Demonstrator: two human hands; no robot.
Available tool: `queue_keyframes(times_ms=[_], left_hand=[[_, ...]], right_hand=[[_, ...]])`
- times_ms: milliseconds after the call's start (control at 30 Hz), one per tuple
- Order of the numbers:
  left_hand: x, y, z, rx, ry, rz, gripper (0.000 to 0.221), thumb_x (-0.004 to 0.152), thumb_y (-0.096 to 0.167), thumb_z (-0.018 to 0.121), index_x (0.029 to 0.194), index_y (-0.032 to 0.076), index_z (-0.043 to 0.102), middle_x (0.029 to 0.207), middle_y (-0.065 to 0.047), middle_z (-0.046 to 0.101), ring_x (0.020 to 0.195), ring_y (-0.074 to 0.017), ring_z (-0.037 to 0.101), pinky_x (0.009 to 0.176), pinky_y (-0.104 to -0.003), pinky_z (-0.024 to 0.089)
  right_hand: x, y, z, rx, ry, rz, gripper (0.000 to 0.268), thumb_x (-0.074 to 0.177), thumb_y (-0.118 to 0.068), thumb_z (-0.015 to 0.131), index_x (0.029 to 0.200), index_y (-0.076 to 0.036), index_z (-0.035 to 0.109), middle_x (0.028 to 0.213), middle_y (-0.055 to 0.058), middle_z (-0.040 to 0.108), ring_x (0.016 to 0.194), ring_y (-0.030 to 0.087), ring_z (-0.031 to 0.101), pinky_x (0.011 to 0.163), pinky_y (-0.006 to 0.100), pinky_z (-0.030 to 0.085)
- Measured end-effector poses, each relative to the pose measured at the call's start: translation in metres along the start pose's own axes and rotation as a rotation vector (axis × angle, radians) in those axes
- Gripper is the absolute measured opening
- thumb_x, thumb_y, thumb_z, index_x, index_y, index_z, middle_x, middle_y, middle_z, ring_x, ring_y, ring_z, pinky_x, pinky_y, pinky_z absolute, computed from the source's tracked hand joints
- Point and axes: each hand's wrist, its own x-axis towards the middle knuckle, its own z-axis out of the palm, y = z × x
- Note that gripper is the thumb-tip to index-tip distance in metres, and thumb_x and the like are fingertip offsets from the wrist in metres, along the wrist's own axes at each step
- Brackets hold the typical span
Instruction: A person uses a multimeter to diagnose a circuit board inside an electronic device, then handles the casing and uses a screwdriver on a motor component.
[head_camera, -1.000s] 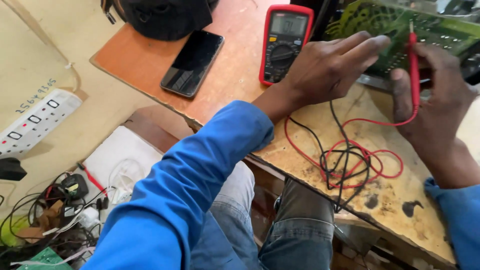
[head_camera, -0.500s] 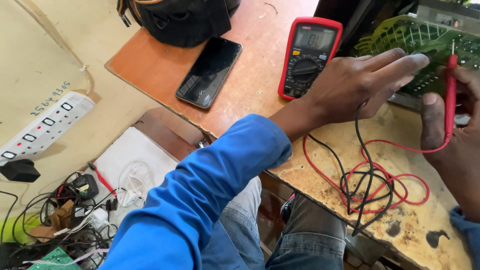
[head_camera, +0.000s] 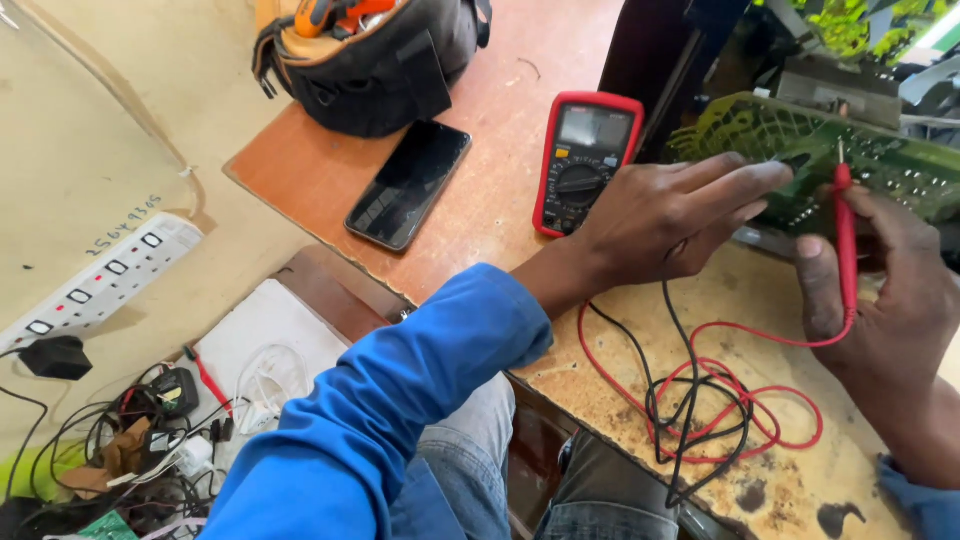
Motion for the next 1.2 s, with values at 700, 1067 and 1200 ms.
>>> queue_keyframes(times_ms=[700, 1067, 1200], left_hand=[[0.004, 0.006, -0.007, -0.023, 0.011, -0.017, 0.029, 0.115, 0.024, 0.051, 0.144, 0.02, 0.052, 0.117, -0.003, 0.071, 0.089, -0.0315, 0.078, 0.064, -0.044, 0.052], [0.002, 0.006, -0.006, -0.058, -0.021, -0.028, 0.031, 0.114, 0.021, 0.051, 0.145, 0.019, 0.05, 0.123, -0.005, 0.071, 0.09, -0.0329, 0.076, 0.06, -0.045, 0.048], [0.002, 0.004, -0.005, -0.073, -0.015, -0.025, 0.032, 0.114, 0.019, 0.05, 0.146, 0.019, 0.049, 0.126, -0.007, 0.071, 0.088, -0.0337, 0.075, 0.059, -0.044, 0.046]], right_hand=[[0.001, 0.008, 0.007, -0.164, -0.018, 0.147, 0.053, 0.105, -0.026, 0.073, 0.147, 0.005, 0.067, 0.134, 0.02, 0.075, 0.094, 0.032, 0.073, 0.082, 0.04, 0.056], [-0.002, 0.007, 0.008, -0.172, -0.033, 0.219, 0.058, 0.102, -0.03, 0.074, 0.149, 0.002, 0.067, 0.129, 0.018, 0.074, 0.096, 0.032, 0.074, 0.082, 0.04, 0.056], [-0.002, 0.007, 0.009, -0.174, 0.013, 0.133, 0.056, 0.103, -0.026, 0.076, 0.148, 0.005, 0.066, 0.13, 0.018, 0.076, 0.096, 0.03, 0.074, 0.081, 0.038, 0.057]])
